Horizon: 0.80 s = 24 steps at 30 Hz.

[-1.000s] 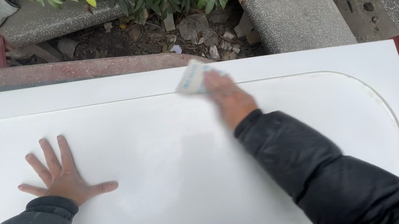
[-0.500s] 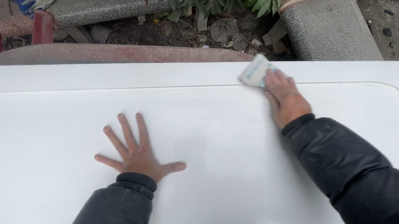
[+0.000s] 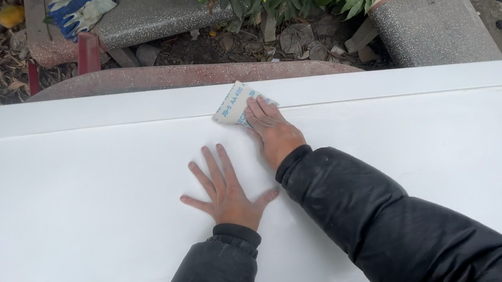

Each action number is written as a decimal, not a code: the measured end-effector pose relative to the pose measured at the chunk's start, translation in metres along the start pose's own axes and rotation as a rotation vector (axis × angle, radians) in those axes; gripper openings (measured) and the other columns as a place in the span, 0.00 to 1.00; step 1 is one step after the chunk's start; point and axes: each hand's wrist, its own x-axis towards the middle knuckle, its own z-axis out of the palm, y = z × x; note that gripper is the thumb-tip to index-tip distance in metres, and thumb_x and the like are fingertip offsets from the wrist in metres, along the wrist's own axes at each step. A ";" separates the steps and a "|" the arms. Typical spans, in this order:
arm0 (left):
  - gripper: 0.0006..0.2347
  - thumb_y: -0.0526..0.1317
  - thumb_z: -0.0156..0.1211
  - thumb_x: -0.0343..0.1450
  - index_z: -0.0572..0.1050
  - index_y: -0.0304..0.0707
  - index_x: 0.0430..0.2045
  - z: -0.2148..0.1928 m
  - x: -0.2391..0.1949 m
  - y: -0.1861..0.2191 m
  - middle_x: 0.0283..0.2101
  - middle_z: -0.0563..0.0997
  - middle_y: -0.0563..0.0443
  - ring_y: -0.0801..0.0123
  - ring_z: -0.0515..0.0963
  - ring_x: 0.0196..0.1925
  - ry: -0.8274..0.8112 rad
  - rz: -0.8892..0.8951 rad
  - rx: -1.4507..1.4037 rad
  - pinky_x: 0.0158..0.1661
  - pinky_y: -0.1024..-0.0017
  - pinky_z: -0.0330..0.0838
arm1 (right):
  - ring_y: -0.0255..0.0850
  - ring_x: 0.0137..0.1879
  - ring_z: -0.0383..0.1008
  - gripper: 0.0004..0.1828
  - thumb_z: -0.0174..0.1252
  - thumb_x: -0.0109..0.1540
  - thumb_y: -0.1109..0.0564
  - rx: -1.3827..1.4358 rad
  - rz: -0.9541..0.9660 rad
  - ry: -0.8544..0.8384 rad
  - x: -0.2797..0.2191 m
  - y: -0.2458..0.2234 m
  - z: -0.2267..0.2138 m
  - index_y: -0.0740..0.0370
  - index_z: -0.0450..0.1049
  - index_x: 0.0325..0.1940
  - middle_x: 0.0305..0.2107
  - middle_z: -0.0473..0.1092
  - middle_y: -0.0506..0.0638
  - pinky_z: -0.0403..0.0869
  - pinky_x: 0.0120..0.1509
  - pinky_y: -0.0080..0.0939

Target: The person sands the surface and edges of a white cabinet door using a sanding block. They work on the flat panels and the raised frame, then flip the door to sand the opposite side and edges.

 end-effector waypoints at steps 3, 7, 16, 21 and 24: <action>0.61 0.60 0.79 0.73 0.31 0.47 0.92 -0.010 0.005 -0.002 0.93 0.25 0.35 0.29 0.21 0.92 0.183 0.123 -0.057 0.72 0.10 0.17 | 0.37 0.95 0.49 0.29 0.46 0.85 0.44 0.022 0.047 -0.043 -0.010 0.034 -0.031 0.48 0.67 0.90 0.90 0.56 0.39 0.45 1.01 0.43; 0.44 0.48 0.67 0.82 0.42 0.42 0.92 -0.024 0.036 0.036 0.94 0.35 0.34 0.38 0.31 0.94 0.241 0.535 0.146 0.84 0.28 0.26 | 0.38 0.95 0.50 0.30 0.49 0.84 0.44 0.050 0.163 -0.063 -0.061 0.057 -0.060 0.49 0.66 0.91 0.90 0.55 0.41 0.46 1.01 0.41; 0.29 0.32 0.55 0.86 0.60 0.45 0.87 0.074 0.135 0.043 0.89 0.64 0.48 0.61 0.61 0.91 0.397 0.906 0.480 0.90 0.63 0.53 | 0.42 0.97 0.41 0.40 0.42 0.80 0.27 0.108 0.346 -0.070 -0.189 0.119 -0.070 0.44 0.59 0.94 0.93 0.49 0.42 0.43 1.01 0.46; 0.27 0.30 0.50 0.89 0.58 0.44 0.88 0.033 0.102 0.173 0.91 0.59 0.44 0.51 0.55 0.93 0.673 0.846 0.265 0.91 0.49 0.50 | 0.57 0.97 0.34 0.49 0.44 0.78 0.23 -0.009 0.193 -0.078 -0.228 0.131 -0.072 0.46 0.47 0.98 0.95 0.37 0.55 0.41 0.98 0.63; 0.28 0.32 0.48 0.89 0.53 0.45 0.90 0.098 0.132 0.219 0.94 0.51 0.45 0.49 0.47 0.95 0.481 0.830 0.367 0.91 0.42 0.42 | 0.61 0.97 0.32 0.49 0.42 0.80 0.24 0.055 0.162 -0.116 -0.232 0.130 -0.079 0.49 0.46 0.98 0.94 0.37 0.59 0.38 0.97 0.66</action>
